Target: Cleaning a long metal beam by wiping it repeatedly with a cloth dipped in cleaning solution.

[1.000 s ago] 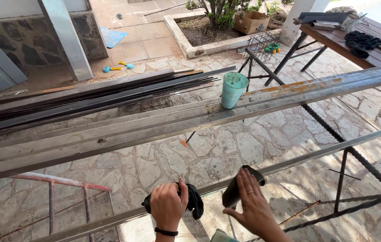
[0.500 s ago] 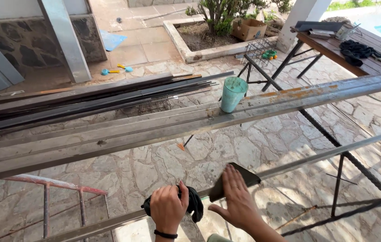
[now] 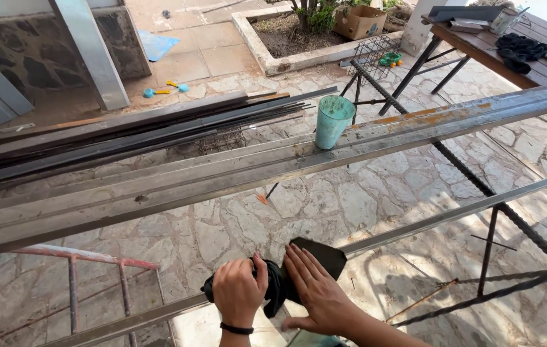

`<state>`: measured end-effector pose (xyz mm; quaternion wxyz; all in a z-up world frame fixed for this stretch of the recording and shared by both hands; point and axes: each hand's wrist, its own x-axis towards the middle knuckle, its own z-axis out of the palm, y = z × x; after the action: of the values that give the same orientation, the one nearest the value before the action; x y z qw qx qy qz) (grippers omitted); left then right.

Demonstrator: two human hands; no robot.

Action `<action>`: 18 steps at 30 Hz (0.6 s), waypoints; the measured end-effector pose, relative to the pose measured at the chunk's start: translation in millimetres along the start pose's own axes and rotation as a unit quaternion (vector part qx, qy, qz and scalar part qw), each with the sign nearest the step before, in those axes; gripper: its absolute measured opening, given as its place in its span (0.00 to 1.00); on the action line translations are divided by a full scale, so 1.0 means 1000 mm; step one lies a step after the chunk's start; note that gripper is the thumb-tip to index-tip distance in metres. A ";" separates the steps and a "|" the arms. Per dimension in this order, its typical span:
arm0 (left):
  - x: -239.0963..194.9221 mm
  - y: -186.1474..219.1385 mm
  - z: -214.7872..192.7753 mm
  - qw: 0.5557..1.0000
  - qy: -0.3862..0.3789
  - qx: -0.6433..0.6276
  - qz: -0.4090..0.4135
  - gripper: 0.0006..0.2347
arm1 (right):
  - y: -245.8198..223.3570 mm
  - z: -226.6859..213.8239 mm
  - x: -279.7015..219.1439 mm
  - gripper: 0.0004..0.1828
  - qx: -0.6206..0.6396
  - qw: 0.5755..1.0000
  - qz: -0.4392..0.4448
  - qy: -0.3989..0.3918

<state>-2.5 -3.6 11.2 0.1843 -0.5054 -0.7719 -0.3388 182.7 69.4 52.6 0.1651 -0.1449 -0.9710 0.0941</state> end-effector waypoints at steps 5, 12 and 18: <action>-0.004 0.001 0.004 1.000 -0.002 0.000 -0.009 0.21 | 0.038 -0.004 -0.026 0.51 0.059 0.992 0.059 -0.095; -0.003 0.003 0.006 1.000 0.007 0.001 -0.007 0.20 | 0.040 0.012 0.014 0.19 0.100 0.991 0.087 0.014; -0.004 0.000 0.006 1.000 0.009 0.006 -0.011 0.20 | 0.035 -0.002 -0.010 0.31 -0.066 0.993 -0.074 0.063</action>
<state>-0.5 -1.3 4.5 0.1907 -0.4930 -0.7777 -0.3402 201.5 99.7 42.9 0.2222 -0.0892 -0.9709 0.0083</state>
